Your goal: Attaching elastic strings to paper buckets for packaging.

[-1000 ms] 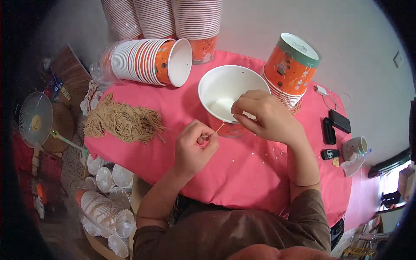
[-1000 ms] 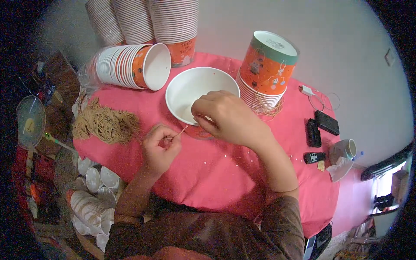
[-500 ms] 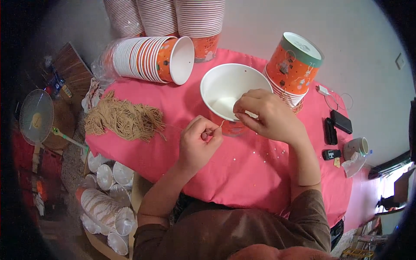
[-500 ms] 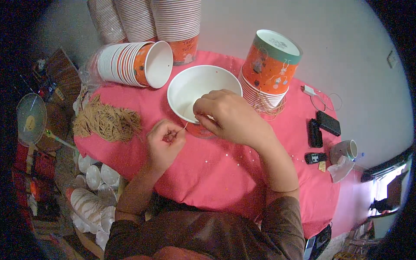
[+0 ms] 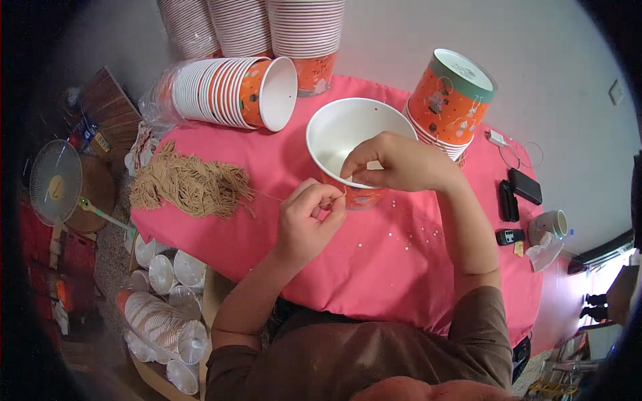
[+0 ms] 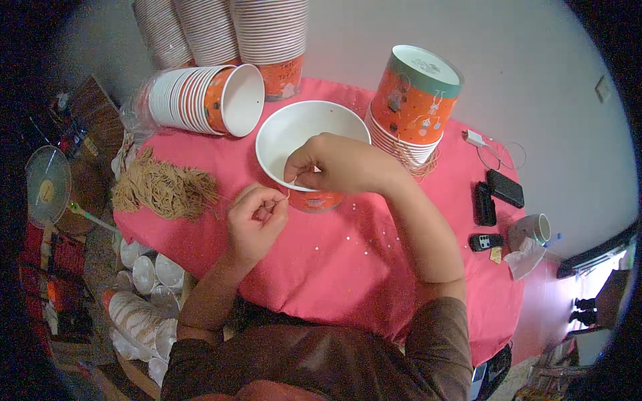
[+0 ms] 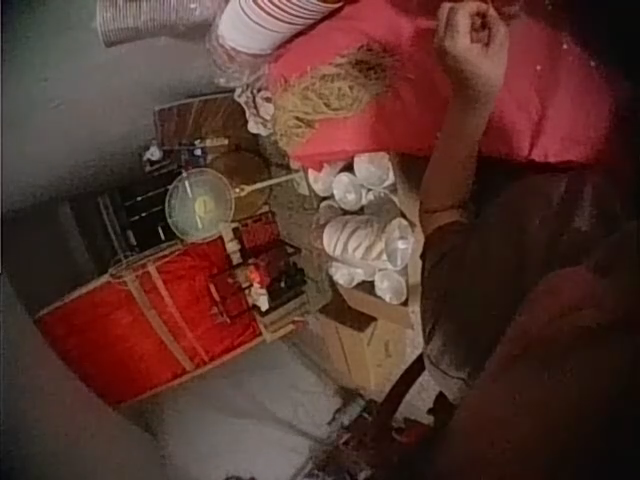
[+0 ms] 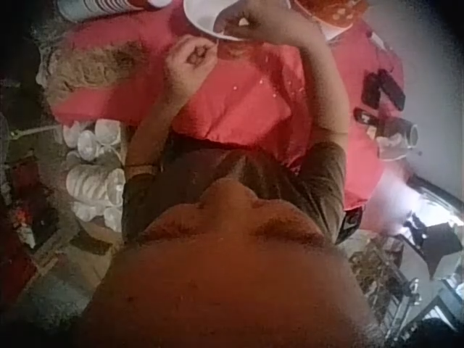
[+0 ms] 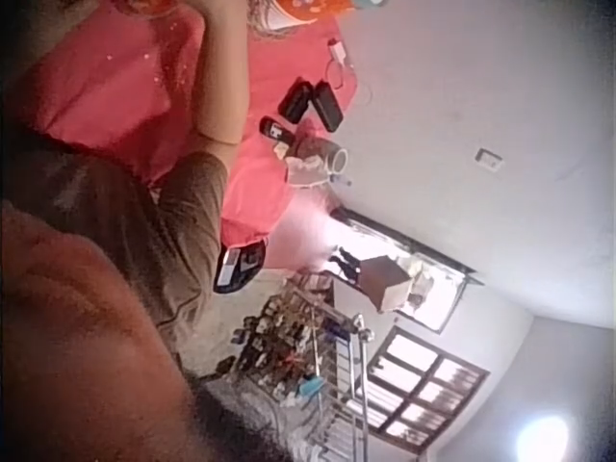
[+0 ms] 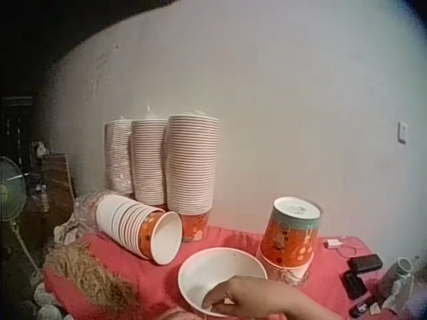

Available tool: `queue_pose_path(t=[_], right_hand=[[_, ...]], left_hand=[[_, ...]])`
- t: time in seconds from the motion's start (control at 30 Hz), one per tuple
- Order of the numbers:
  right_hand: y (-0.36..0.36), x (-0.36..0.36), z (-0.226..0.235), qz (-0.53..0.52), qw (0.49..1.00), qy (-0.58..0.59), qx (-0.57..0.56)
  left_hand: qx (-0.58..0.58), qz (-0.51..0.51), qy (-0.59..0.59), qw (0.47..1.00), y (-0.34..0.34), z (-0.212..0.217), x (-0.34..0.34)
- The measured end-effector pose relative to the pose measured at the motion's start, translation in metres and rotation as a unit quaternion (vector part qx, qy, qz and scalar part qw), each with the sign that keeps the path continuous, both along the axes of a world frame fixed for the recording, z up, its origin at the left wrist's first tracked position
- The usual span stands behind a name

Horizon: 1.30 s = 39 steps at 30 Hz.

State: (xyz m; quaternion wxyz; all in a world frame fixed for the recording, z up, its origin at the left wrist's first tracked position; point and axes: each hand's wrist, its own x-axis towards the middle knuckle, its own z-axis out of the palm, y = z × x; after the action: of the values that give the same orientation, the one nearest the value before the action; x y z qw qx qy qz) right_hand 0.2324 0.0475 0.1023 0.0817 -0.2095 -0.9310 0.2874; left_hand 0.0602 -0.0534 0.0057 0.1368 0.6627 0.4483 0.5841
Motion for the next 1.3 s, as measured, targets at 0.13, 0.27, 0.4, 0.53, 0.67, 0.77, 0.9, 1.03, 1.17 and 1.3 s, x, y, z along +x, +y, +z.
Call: queue_pose_path(t=[0.13, 0.27, 0.4, 0.53, 0.67, 0.77, 0.9, 1.03, 1.17, 1.3], right_hand=[[0.012, -0.007, -0.005, 0.049, 0.996, 0.011, -0.068], [0.018, -0.010, -0.009, 0.059, 0.995, -0.008, -0.086], [0.017, -0.008, -0.011, 0.048, 0.997, -0.002, -0.054], [0.010, 0.012, 0.001, -0.050, 0.993, 0.072, 0.085], [0.002, 0.045, 0.017, -0.167, 0.959, 0.097, 0.209], [0.002, 0.074, 0.027, -0.253, 0.916, 0.125, 0.284], [0.007, 0.112, 0.037, -0.383, 0.823, 0.123, 0.401], [0.005, 0.139, 0.046, -0.482, 0.759, 0.147, 0.411], [-0.003, 0.141, 0.044, -0.576, 0.723, 0.086, 0.372], [-0.011, 0.123, 0.028, -0.480, 0.790, 0.058, 0.376]], left_hand=[[0.002, -0.001, 0.012, 1.000, 0.001, 0.000, -0.001], [-0.009, 0.007, 0.001, 1.000, 0.002, -0.002, -0.001], [-0.048, 0.011, 0.013, 0.999, 0.003, -0.004, -0.002], [0.014, 0.019, 0.044, 0.999, 0.006, -0.004, -0.007], [0.043, 0.051, 0.127, 0.990, 0.005, -0.007, -0.027], [0.023, 0.050, 0.121, 0.991, 0.002, -0.005, -0.035], [-0.022, 0.032, 0.086, 0.996, -0.004, -0.001, -0.045], [-0.064, -0.004, 0.057, 0.996, -0.016, -0.011, -0.056], [-0.228, -0.189, -0.091, 0.951, -0.029, -0.006, -0.057], [-0.258, -0.325, -0.137, 0.899, -0.038, 0.001, -0.050]])
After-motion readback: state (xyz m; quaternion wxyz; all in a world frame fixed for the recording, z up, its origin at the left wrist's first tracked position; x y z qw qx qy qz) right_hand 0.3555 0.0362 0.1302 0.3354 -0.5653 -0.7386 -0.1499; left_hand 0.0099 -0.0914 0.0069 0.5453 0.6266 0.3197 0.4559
